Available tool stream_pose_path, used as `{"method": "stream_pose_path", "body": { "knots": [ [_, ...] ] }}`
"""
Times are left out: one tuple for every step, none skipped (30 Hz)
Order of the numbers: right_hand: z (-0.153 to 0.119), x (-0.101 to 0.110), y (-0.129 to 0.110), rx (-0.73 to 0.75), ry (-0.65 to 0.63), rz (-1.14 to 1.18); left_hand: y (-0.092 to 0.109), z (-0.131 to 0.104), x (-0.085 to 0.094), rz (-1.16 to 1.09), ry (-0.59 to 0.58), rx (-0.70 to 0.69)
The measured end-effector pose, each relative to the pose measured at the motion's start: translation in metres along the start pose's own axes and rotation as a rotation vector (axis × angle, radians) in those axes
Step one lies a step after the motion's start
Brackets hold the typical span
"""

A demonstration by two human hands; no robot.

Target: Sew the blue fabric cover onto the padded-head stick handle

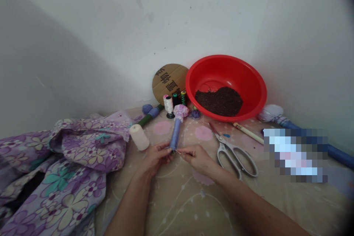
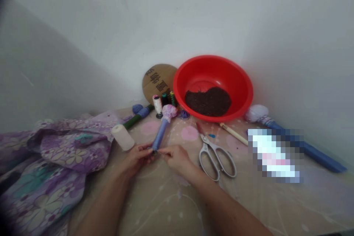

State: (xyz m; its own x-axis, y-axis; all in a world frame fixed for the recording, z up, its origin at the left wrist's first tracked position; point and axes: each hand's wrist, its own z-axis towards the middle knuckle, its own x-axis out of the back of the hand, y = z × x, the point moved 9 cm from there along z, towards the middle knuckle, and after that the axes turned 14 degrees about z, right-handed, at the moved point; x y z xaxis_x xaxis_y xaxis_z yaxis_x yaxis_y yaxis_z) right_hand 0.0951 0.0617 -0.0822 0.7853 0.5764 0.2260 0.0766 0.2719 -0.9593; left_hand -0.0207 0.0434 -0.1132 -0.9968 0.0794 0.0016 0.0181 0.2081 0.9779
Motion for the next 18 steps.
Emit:
{"method": "stream_pose_path", "body": {
  "knots": [
    [-0.0001, -0.0003, -0.0003, 0.0, -0.003, -0.002, 0.0, -0.0001, -0.0005, 0.002, -0.005, 0.001],
    [0.0, -0.0003, -0.0004, -0.002, -0.004, -0.008, 0.0001, -0.0001, -0.0007, 0.005, -0.007, 0.001],
    [0.0001, 0.0, -0.0003, -0.006, 0.0, -0.016, 0.0001, -0.0001, -0.0007, 0.009, -0.007, 0.0],
    [0.0004, 0.0006, 0.0, -0.014, 0.006, -0.026, 0.0001, -0.0001, -0.0006, 0.014, -0.005, 0.0],
    [0.0006, 0.0009, 0.0001, -0.02, 0.01, -0.032, -0.0001, 0.0001, -0.0004, 0.02, -0.001, 0.001],
    [0.0009, 0.0006, -0.0001, -0.024, 0.008, -0.033, -0.0004, 0.0003, 0.0, 0.026, 0.006, 0.001],
    [0.0012, 0.0003, -0.0006, -0.025, 0.005, -0.031, -0.0006, 0.0006, 0.0004, 0.031, 0.012, 0.0],
    [0.0014, -0.0003, -0.0015, -0.022, 0.001, -0.028, -0.001, 0.0009, 0.0007, 0.033, 0.018, -0.001],
    [0.0015, -0.001, -0.0026, -0.016, -0.004, -0.025, -0.0013, 0.0012, 0.001, 0.032, 0.023, -0.001],
    [0.0016, -0.0019, -0.0039, -0.007, -0.008, -0.023, -0.0015, 0.0015, 0.0013, 0.03, 0.029, -0.003],
    [0.0015, -0.0027, -0.0052, 0.003, -0.01, -0.019, -0.0018, 0.0017, 0.0015, 0.029, 0.032, -0.004],
    [0.0013, -0.004, -0.0063, 0.014, -0.015, -0.014, -0.002, 0.0017, 0.0013, 0.029, 0.031, -0.003],
    [0.0009, -0.0054, -0.0072, 0.024, -0.02, -0.011, -0.0022, 0.0017, 0.0009, 0.031, 0.027, -0.002],
    [0.0005, -0.0062, -0.0076, 0.031, -0.017, -0.017, -0.002, 0.0016, 0.0005, 0.034, 0.023, -0.003],
    [0.0, -0.006, -0.0072, 0.031, -0.002, -0.032, -0.0015, 0.0015, 0.0003, 0.035, 0.021, -0.006],
    [-0.0005, -0.0048, -0.0066, 0.027, 0.024, -0.058, -0.001, 0.0012, 0.0001, 0.036, 0.021, -0.009],
    [-0.0011, -0.003, -0.006, 0.021, 0.055, -0.089, -0.0005, 0.001, 0.0001, 0.034, 0.021, -0.013],
    [-0.0019, -0.0012, -0.0058, 0.018, 0.087, -0.116, 0.0, 0.0008, -0.0001, 0.032, 0.02, -0.016]
  ]
}}
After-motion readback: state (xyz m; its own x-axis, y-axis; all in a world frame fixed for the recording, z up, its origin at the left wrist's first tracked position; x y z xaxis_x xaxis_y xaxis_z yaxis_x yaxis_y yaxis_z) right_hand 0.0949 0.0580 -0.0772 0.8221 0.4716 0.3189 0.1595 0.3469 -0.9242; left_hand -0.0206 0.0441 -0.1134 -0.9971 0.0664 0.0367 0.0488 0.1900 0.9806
